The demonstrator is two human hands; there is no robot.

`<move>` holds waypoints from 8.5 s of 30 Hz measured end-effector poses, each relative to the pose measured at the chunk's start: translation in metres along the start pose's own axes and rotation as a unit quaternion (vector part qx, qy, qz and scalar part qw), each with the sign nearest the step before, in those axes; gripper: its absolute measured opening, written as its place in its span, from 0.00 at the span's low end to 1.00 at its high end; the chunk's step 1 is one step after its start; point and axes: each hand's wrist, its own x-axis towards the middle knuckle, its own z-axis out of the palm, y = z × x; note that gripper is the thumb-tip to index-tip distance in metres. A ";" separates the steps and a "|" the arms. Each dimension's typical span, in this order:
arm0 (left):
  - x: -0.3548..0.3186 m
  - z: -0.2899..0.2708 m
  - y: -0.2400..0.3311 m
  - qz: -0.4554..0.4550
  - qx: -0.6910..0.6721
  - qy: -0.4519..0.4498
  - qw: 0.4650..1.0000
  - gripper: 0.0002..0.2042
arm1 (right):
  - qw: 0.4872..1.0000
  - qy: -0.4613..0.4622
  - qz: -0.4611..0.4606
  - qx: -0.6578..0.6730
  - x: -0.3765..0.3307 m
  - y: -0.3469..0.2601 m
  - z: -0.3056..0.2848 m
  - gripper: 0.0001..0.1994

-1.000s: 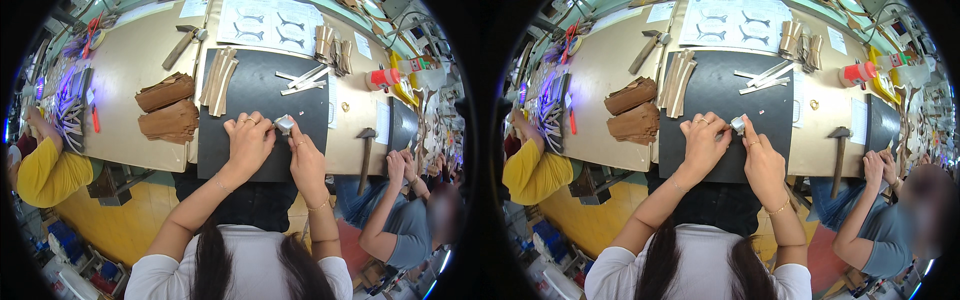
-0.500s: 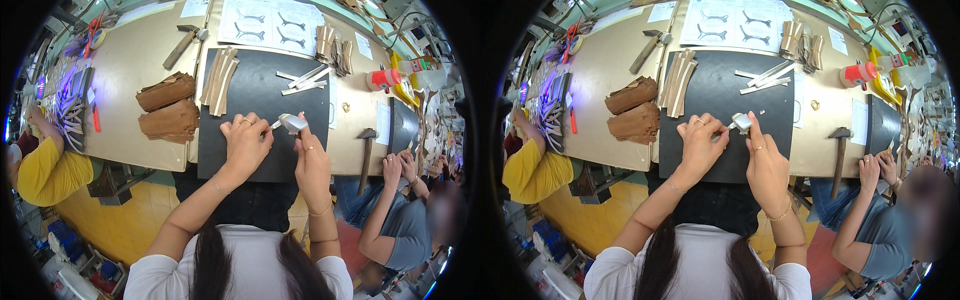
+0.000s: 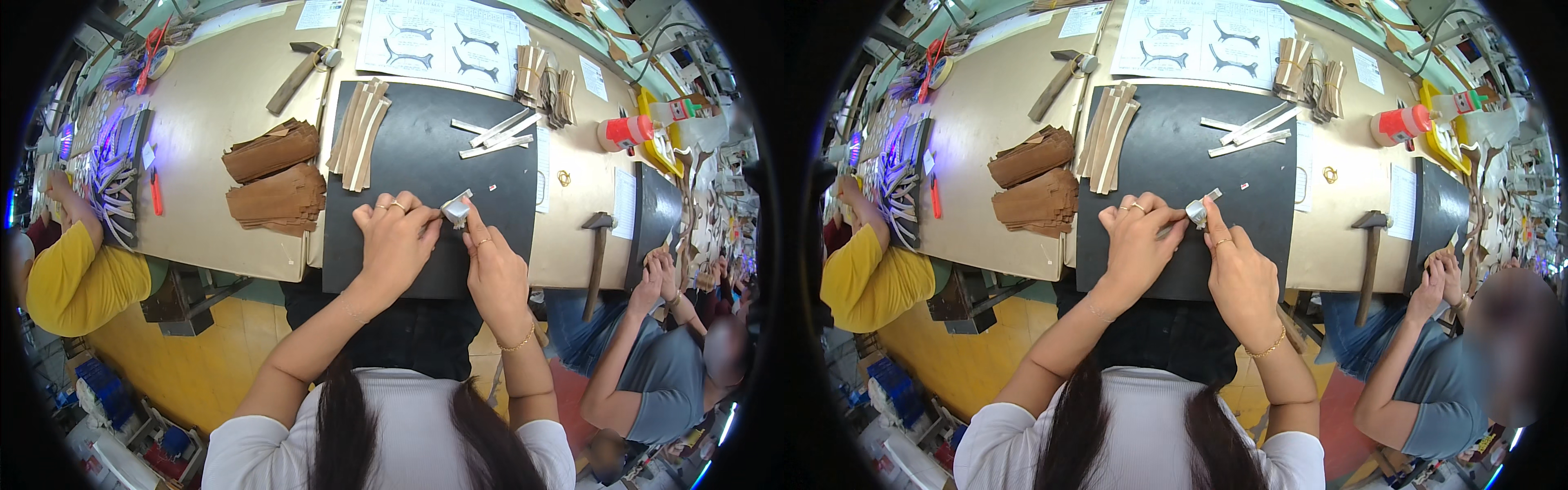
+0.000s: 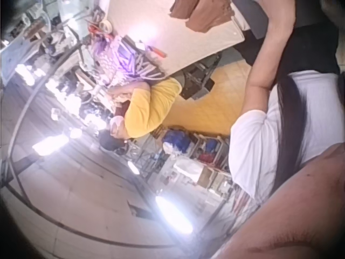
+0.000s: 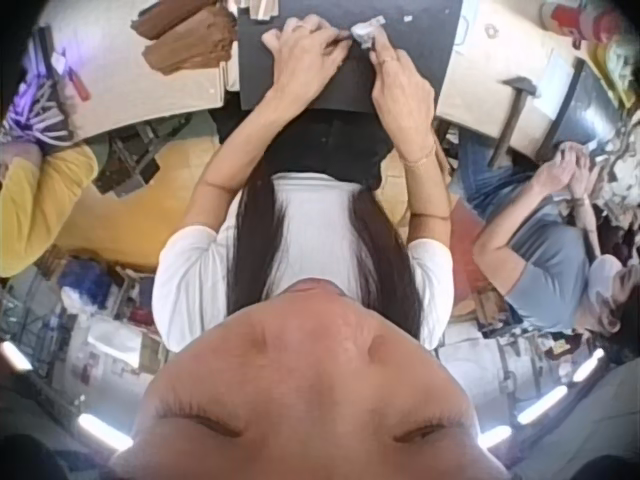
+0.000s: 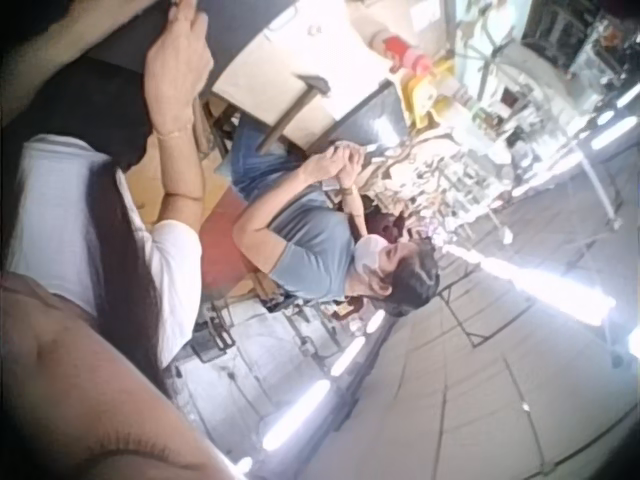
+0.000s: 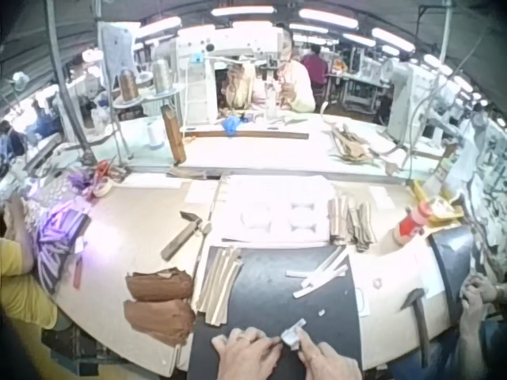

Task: The person repeatedly smooths the edges of thin leather strips using a small metal tool on a black mat. They pick up each strip, run the tool along its length, and place it back on the table. Other workers are visible in the background performing similar tasks.

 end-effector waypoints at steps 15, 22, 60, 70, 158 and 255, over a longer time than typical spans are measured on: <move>-0.001 -0.003 0.001 -0.029 -0.007 -0.017 0.999 0.03 | 0.991 0.079 -0.023 0.108 -0.001 -0.003 -0.003 0.27; -0.002 -0.002 0.000 -0.024 -0.006 -0.014 1.000 0.04 | 0.992 0.082 -0.012 0.099 0.006 0.001 -0.002 0.28; -0.005 0.000 -0.006 0.002 -0.002 0.018 1.000 0.05 | 0.999 0.025 -0.027 0.021 0.000 -0.002 0.009 0.26; -0.009 -0.008 -0.005 -0.010 -0.002 -0.002 1.000 0.04 | 0.995 0.061 -0.027 0.075 0.003 -0.006 -0.002 0.26; -0.021 -0.026 -0.014 -0.053 -0.002 0.007 0.999 0.05 | 0.998 -0.030 -0.051 0.013 0.004 -0.018 0.008 0.26; -0.016 -0.035 -0.020 -0.025 -0.079 0.011 0.997 0.18 | 0.978 0.081 0.000 0.194 -0.003 -0.003 -0.006 0.22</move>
